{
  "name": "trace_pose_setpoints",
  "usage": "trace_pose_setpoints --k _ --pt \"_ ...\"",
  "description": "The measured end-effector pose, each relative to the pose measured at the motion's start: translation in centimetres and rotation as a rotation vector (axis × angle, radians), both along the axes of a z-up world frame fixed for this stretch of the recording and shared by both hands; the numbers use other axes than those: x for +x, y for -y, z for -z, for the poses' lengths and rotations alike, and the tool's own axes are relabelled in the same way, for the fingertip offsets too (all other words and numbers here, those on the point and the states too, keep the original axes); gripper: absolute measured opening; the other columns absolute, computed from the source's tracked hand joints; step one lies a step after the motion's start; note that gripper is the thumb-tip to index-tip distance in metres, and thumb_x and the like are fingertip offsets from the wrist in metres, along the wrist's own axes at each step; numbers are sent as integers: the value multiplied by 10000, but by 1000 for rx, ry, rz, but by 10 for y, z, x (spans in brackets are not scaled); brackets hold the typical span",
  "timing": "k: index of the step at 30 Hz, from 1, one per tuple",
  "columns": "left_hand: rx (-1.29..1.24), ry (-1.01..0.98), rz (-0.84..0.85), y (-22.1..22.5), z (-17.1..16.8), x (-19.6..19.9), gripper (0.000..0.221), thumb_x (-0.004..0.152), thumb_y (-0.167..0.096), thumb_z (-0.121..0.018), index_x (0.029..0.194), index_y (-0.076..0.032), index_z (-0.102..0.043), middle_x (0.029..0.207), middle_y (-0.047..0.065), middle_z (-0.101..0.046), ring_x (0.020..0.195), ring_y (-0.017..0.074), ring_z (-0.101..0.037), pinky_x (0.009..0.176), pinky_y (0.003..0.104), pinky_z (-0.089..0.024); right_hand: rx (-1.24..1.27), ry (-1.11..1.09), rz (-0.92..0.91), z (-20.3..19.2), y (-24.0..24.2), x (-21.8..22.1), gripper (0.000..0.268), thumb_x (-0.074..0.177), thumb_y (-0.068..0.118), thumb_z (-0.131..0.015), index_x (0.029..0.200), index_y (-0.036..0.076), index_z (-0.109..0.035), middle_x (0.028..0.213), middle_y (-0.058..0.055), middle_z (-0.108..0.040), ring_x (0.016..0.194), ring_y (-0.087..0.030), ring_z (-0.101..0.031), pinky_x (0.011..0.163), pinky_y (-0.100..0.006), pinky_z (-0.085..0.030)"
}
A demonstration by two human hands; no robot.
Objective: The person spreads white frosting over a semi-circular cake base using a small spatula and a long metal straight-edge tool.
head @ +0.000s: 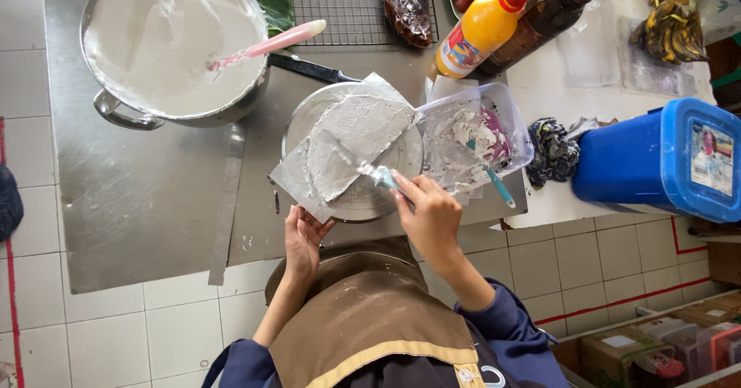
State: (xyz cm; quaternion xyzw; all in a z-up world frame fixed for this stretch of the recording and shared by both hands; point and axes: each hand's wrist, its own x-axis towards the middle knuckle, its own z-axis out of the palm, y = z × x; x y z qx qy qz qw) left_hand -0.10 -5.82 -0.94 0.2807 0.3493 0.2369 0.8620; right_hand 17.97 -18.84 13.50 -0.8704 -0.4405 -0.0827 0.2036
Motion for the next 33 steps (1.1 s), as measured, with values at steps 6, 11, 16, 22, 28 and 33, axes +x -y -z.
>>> trace_pose_setpoints --k 6,11,16,22,28,33 --pt "1 -5 17 1 1 0 685 1014 -552 -331 1463 -43 -427 1430 138 -576 1281 255 -580 1069 448 -458 -55 49 334 -16 12 55 258 975 230 -759 1228 177 -767 931 -16 -714 682 -184 -678 591 -333 -524" --pt "25 -11 49 2 -4 -1 689 1022 -545 -338 1477 -35 -429 1427 153 -589 1290 260 -581 1083 452 -453 -118 142 250 -10 8 36 288 915 227 -774 1201 195 -786 876 -32 -700 703 -218 -677 600 -366 -520" --pt "33 4 63 0 -9 -1 687 1021 -537 -318 1481 -37 -426 1429 139 -595 1302 252 -577 1102 447 -439 -190 -233 -18 -20 0 29 281 891 239 -759 1170 239 -790 832 -42 -709 644 -229 -676 609 -388 -529" --pt "74 2 84 -1 -6 -2 690 1036 -528 -308 1443 4 -471 1395 159 -620 1288 254 -593 1106 435 -433 -128 -83 78 -68 -1 125 249 988 363 -692 1168 223 -792 1004 -123 -756 863 -330 -716 716 -434 -546" --pt "69 5 34 -4 -2 0 698 1035 -536 -331 1435 17 -478 1367 165 -622 1236 250 -602 1078 412 -428 -581 -116 127 -91 -23 213 313 924 495 -696 1093 269 -830 768 -108 -738 762 -320 -719 673 -439 -523" --pt "58 -18 36 -6 -1 0 696 1025 -545 -342 1411 15 -489 1334 181 -642 1208 257 -624 1065 409 -448 -870 -240 33 -111 -65 236 360 931 511 -662 958 202 -845 667 -26 -753 602 -206 -733 650 -355 -556"
